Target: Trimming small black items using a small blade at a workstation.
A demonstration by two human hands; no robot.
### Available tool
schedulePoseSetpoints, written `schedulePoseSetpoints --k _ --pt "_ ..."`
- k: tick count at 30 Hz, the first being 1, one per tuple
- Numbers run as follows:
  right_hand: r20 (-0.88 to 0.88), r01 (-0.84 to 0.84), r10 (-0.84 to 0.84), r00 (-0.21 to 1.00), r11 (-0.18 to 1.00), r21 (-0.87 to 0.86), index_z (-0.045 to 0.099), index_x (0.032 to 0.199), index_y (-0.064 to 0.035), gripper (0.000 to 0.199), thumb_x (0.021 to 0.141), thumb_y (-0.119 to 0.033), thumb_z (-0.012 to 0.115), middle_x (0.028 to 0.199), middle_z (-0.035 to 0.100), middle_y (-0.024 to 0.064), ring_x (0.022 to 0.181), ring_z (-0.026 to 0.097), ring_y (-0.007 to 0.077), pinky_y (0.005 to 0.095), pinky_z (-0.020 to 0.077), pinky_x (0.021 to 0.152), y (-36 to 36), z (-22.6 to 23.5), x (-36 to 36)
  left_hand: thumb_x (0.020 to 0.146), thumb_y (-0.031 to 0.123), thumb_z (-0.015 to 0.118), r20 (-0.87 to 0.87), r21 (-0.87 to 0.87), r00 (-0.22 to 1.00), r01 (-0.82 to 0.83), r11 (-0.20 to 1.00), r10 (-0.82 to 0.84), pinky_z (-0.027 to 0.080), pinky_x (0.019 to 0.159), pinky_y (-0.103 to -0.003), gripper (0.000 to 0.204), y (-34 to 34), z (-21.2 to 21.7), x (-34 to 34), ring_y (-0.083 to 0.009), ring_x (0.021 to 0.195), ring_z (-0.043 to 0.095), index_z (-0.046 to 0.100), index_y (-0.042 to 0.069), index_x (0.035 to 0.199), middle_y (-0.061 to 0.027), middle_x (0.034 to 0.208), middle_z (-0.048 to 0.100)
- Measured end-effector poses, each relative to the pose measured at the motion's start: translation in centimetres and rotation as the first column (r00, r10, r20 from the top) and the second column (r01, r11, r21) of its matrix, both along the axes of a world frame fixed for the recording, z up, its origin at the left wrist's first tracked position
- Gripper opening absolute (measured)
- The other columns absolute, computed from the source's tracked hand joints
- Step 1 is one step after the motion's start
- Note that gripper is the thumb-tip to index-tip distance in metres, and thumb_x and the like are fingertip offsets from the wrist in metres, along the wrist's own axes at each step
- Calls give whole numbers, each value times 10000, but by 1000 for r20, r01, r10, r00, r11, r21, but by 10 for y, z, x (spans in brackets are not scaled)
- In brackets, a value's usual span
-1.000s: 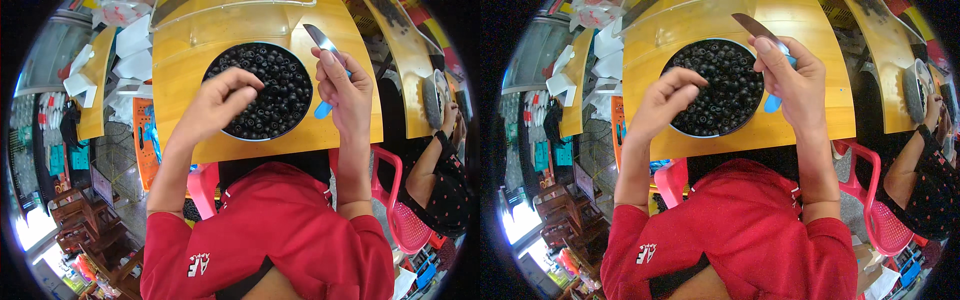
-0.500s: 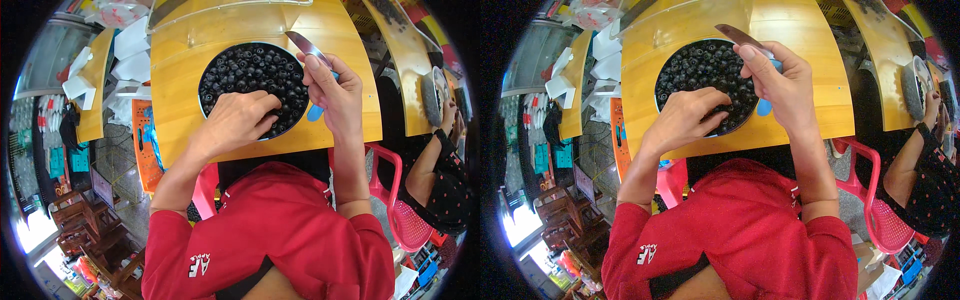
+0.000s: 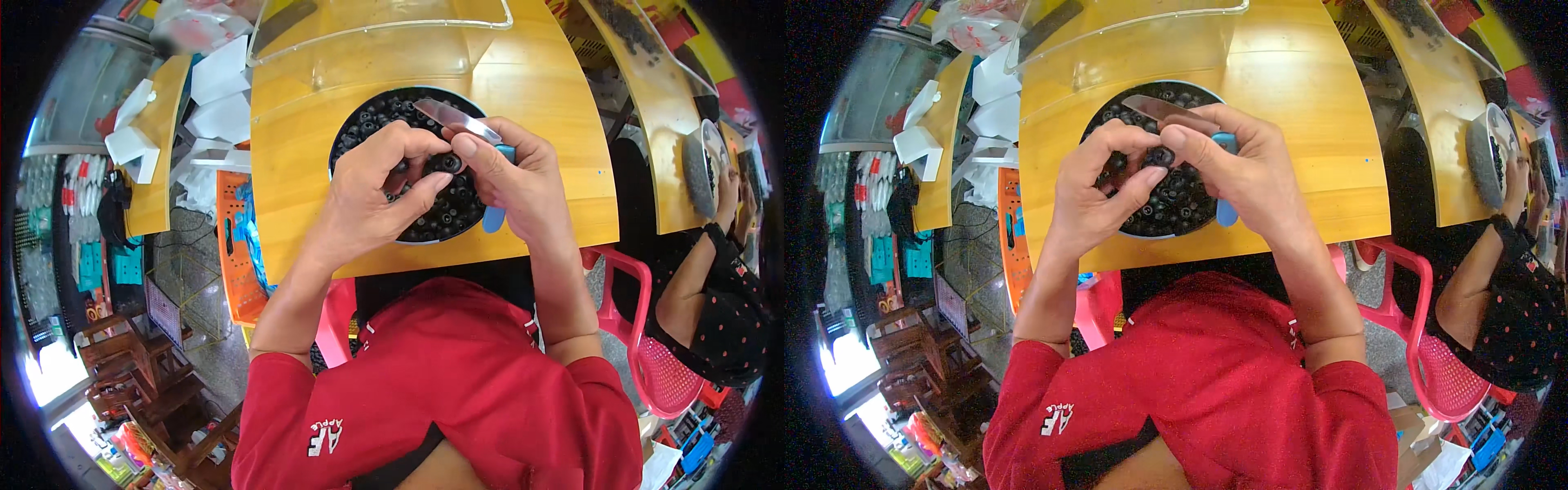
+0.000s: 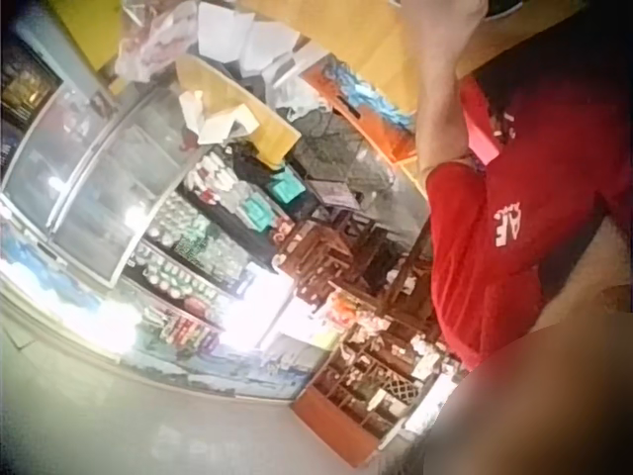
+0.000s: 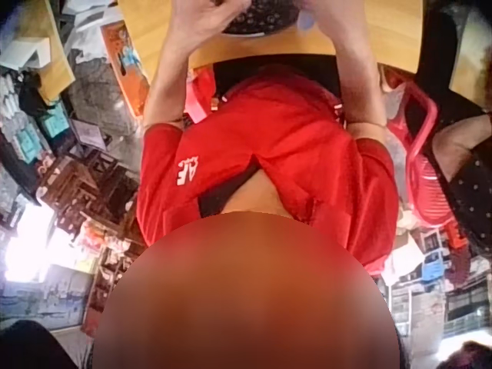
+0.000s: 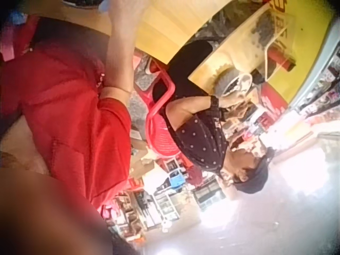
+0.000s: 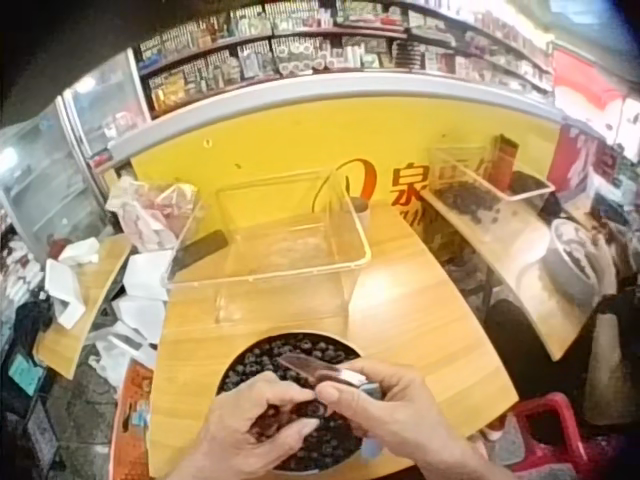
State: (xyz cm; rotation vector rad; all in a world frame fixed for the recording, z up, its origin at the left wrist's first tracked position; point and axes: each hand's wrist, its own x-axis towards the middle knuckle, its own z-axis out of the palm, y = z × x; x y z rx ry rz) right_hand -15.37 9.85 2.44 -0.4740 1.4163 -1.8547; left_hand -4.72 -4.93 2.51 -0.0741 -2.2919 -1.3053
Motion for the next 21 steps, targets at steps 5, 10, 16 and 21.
schedulePoseSetpoints --k 5,10,16,21 --pt "13 9 -9 1000 1000 3 652 1021 -10 198 872 -140 656 616 504 -76 451 357 -15 159 240 402 -5 2 3 755 18 698 31 -32 998 -54 998 55 365 479 -265 249 2 2 2 -132 544 445 584 54 974 -39 678 451" --pt "-32 81 -80 996 997 8 652 1020 -10 198 874 -144 655 616 506 -75 450 361 -12 160 246 399 -11 5 5 743 -7 695 -81 -104 993 -91 990 83 374 474 -276 261 3 0 -3 -153 531 448 584 48 974 -57 672 473" --pt "35 111 -110 993 993 -33 648 1028 -6 204 873 -138 657 632 535 -58 453 373 -7 157 256 402 -10 4 5 752 -29 687 -81 -92 994 -87 992 80 380 506 -262 253 2 0 -2 -148 579 479 606 47 979 -57 711 525" --pt "-77 91 -93 993 995 -27 638 1045 7 200 875 -98 644 682 583 -26 462 386 -6 155 263 405 -9 4 8 777 -64 663 -127 0 991 -35 999 35 415 592 -242 211 8 -15 -4 -150 679 533 613 43 951 -64 787 570"
